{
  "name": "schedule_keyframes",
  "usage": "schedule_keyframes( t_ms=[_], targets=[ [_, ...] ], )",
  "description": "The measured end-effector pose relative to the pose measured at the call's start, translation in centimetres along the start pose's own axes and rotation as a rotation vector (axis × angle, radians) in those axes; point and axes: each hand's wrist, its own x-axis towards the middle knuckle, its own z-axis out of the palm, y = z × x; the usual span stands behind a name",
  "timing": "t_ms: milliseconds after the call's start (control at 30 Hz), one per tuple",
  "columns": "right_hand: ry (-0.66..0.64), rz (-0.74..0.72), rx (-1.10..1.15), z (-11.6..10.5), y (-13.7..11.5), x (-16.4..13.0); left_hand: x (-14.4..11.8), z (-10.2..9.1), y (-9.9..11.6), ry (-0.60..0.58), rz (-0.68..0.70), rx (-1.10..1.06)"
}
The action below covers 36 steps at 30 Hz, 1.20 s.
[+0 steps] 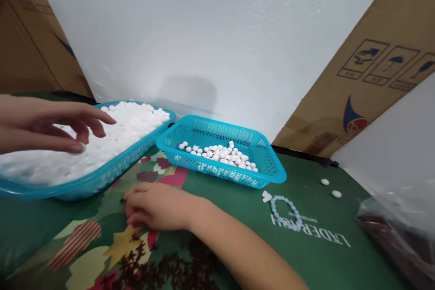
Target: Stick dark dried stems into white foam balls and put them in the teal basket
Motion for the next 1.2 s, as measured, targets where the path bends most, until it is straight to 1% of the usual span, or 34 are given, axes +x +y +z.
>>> schedule_keyframes(
  t_ms=[67,100,133,200,300,367,433,500,567,700,800,900,1033,1133,1200],
  targets=[
    [-0.07,-0.057,0.037,0.3,0.4,0.9,0.2,0.2,-0.1,-0.16,-0.028,0.357],
    [-0.112,-0.079,0.052,0.3,0.5,1.1,0.4,0.2,-0.3,-0.211,-0.052,0.46],
    [-0.153,-0.097,0.065,0.4,0.5,1.2,0.5,0.2,-0.5,-0.227,-0.073,0.495],
    [-0.227,-0.116,0.088,0.2,0.5,0.7,0.7,0.0,-1.0,-0.244,-0.105,0.508],
    [-0.306,-0.12,0.12,-0.6,0.3,-0.7,0.8,-0.2,-1.3,-0.233,-0.108,0.528],
    [-0.299,-0.095,0.121,-1.2,0.1,-1.3,0.9,-0.2,-1.2,-0.228,-0.107,0.538],
    [-0.235,-0.042,0.091,-1.6,0.1,-1.1,0.9,-0.2,-1.0,-0.215,-0.105,0.541],
    [-0.171,-0.008,0.056,-1.6,0.1,0.1,0.8,-0.1,-0.6,-0.188,-0.116,0.545],
    [-0.149,-0.037,0.031,-1.2,0.2,1.9,0.6,0.0,-0.1,-0.16,-0.133,0.538],
    [-0.184,-0.133,-0.033,-0.2,0.3,5.4,0.0,0.0,0.4,-0.151,-0.149,0.471],
    [-0.249,-0.112,-0.075,0.1,0.6,6.1,0.0,0.0,0.2,-0.162,-0.161,0.456],
    [-0.328,-0.076,-0.069,-0.3,0.6,4.8,0.3,0.0,-0.2,-0.161,-0.167,0.473],
    [-0.427,-0.091,0.024,-1.1,-0.1,1.3,1.0,0.1,-0.7,-0.178,-0.134,0.51],
    [-0.463,-0.11,0.097,-1.5,-0.8,-1.3,1.4,0.3,-1.0,-0.196,-0.115,0.548],
    [-0.459,-0.1,0.124,-1.7,-0.9,-2.4,1.6,0.7,-0.9,-0.206,-0.113,0.56]
  ],
)
